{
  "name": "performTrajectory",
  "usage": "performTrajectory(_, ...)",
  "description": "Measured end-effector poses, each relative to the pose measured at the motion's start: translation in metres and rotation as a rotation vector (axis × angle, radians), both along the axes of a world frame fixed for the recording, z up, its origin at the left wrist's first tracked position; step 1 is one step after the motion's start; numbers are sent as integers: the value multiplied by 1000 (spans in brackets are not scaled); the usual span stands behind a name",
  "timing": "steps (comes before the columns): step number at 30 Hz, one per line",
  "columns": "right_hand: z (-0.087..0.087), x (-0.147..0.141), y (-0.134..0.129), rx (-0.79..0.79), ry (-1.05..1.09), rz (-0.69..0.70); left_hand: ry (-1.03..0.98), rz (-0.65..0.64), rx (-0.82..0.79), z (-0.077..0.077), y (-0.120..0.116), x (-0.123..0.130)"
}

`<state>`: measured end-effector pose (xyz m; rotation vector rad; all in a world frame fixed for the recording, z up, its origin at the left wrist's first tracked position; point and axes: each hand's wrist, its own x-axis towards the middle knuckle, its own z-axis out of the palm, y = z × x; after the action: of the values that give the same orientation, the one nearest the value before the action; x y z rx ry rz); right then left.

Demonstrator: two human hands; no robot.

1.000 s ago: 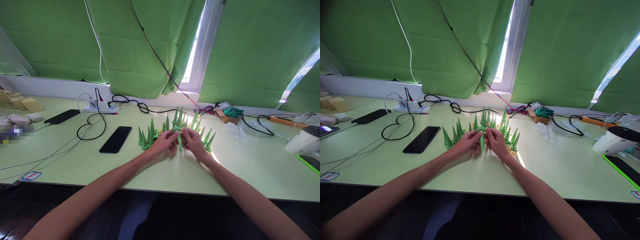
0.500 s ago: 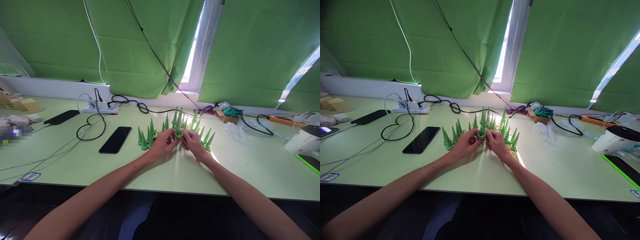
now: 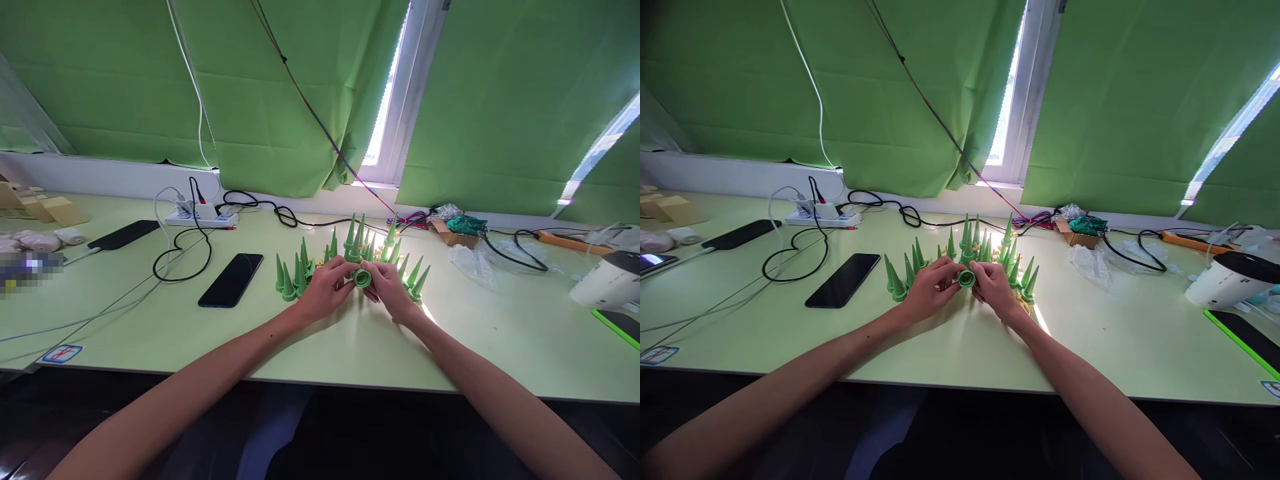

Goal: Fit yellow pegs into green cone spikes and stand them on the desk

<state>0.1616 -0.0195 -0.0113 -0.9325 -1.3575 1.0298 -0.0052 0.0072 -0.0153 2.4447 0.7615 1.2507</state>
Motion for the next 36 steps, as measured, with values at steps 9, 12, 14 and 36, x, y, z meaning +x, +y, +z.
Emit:
performTrajectory(9, 1, -2, -1, 45, 24, 10, -229, 29, -383, 9, -6, 2)
performTrajectory(12, 2, -3, -1, 53, 33, 2, -286, 4, -563, 13, -4, 2)
performTrajectory(14, 2, -3, -1, 58, 31, -1, -310, -31, -680, 14, -2, 3)
performTrajectory(36, 0, 0, 0, -4, -4, 72, -281, -299, -935, 13, 1, 1)
